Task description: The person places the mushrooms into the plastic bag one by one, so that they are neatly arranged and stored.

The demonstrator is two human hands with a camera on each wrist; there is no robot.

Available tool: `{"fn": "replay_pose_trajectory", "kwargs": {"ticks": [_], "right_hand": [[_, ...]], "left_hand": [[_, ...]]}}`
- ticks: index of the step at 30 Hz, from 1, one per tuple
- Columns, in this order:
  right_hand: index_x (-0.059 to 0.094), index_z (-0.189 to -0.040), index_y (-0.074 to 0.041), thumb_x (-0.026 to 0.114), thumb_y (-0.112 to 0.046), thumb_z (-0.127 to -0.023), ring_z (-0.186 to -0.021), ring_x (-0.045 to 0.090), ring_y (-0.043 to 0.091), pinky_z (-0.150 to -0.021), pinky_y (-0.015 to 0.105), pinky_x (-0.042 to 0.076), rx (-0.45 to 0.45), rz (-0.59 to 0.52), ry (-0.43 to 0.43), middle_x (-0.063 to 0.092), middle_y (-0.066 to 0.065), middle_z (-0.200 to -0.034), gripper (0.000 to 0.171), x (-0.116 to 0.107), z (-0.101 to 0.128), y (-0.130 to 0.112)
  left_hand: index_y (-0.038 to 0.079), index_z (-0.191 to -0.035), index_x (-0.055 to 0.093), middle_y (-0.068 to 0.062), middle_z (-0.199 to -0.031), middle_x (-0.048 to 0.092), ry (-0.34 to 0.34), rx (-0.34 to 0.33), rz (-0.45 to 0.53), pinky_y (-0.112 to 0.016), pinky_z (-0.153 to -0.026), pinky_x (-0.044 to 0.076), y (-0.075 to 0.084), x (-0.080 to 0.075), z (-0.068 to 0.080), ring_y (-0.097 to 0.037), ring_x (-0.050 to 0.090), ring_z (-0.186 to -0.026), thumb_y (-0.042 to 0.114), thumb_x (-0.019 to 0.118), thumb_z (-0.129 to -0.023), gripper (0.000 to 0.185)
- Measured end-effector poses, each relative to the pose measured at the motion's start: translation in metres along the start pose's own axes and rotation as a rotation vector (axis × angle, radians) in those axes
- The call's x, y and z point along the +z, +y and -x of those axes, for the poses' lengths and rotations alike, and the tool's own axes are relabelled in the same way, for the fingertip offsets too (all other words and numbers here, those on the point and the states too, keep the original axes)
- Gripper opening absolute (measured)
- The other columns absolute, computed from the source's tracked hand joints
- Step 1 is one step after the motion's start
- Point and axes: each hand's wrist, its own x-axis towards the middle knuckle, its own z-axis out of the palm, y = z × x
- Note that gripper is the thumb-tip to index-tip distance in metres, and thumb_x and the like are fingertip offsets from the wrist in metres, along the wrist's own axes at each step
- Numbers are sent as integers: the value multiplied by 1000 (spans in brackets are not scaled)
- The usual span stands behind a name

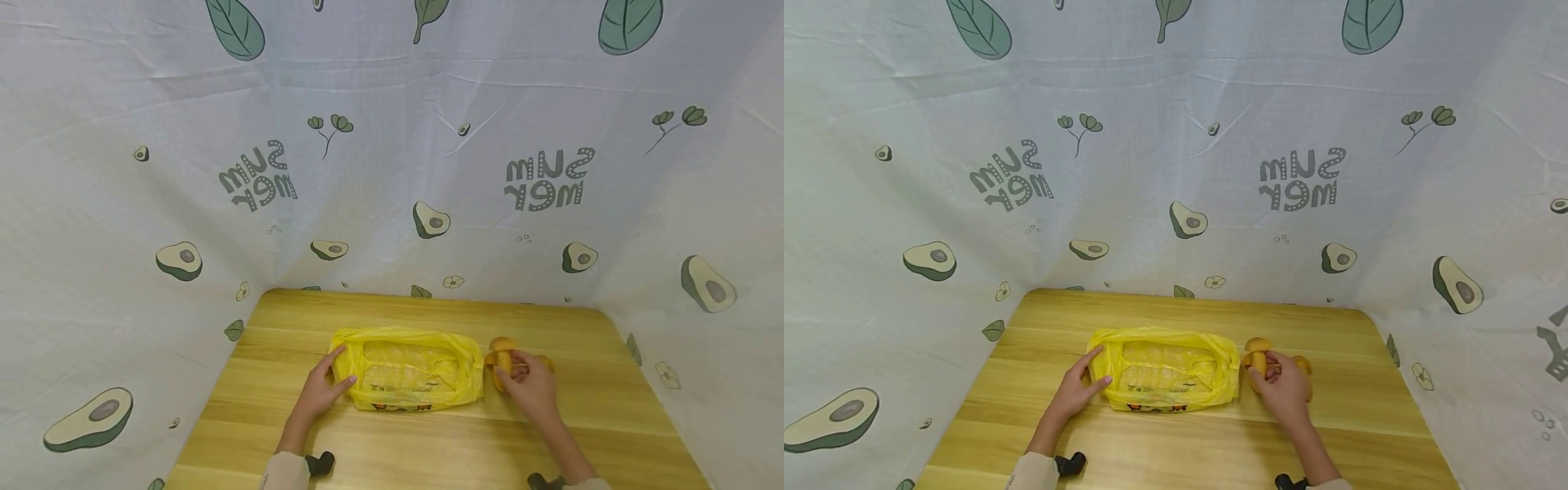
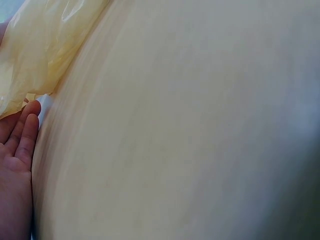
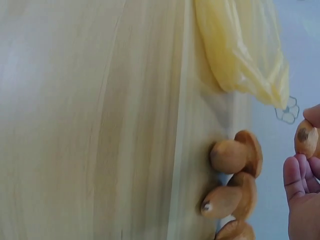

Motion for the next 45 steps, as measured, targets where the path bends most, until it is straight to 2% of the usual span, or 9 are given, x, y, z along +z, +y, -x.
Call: {"fn": "replay_pose_trajectory", "kwargs": {"ticks": [6, 10, 13, 20, 27, 35, 42, 45], "right_hand": [[63, -130, 7, 81, -18, -90, -80, 59, 8, -66, 15, 51, 23, -42, -26, 67, 19, -109, 51, 9, 1, -14], [64, -129, 8, 82, -16, -89, -83, 60, 11, -67, 13, 51, -4, -71, -22, 67, 22, -111, 50, 15, 3, -22], [64, -129, 8, 82, -15, -89, -81, 61, 10, -67, 14, 52, -2, -94, -32, 68, 21, -108, 49, 20, 4, -27], [64, -131, 2, 82, -18, -89, -80, 60, 6, -67, 15, 52, 72, -100, -69, 69, 17, -106, 50, 34, 7, -35], [65, -129, 4, 84, -13, -86, -81, 61, 8, -66, 16, 53, 38, -169, -71, 68, 19, -111, 49, 47, 8, -45], [68, -125, 2, 85, -13, -85, -81, 63, 10, -66, 17, 54, 20, -156, -80, 68, 18, -113, 47, 61, 11, -53], [66, -128, 2, 84, -12, -86, -83, 61, 10, -68, 18, 54, 33, -200, -127, 66, 17, -114, 48, 75, 13, -57], [67, -126, 2, 85, -12, -85, -82, 63, 12, -67, 19, 54, 17, -204, -120, 68, 17, -111, 47, 81, 14, -58]], "left_hand": [[19, -159, 40, -18, -165, 36, -4, 10, 25, -58, -120, 34, 0, 0, 0, -42, 35, -151, 38, 75, -94, 76], [19, -159, 40, -18, -165, 36, 2, 12, 17, -59, -119, 35, 0, 1, 0, -43, 35, -151, 39, 75, -94, 76], [20, -159, 40, -18, -165, 36, 5, 5, 14, -59, -119, 35, -1, 1, 0, -43, 35, -151, 39, 75, -94, 76], [23, -159, 40, -16, -166, 34, 2, -5, 32, -59, -120, 33, -3, 1, 1, -41, 34, -152, 38, 76, -94, 77], [22, -160, 40, -17, -166, 34, 4, 0, 25, -59, -120, 33, -1, 1, 1, -42, 33, -153, 38, 76, -94, 77], [19, -160, 39, -20, -165, 35, 16, 30, 4, -60, -118, 36, -1, 1, 0, -45, 35, -150, 39, 75, -94, 77], [22, -159, 40, -17, -166, 35, 13, 5, 27, -60, -119, 34, -2, 1, 0, -42, 35, -151, 39, 76, -94, 77], [22, -159, 40, -17, -166, 34, 9, -2, 36, -59, -120, 34, -1, 1, 0, -42, 34, -152, 38, 77, -94, 77]]}}
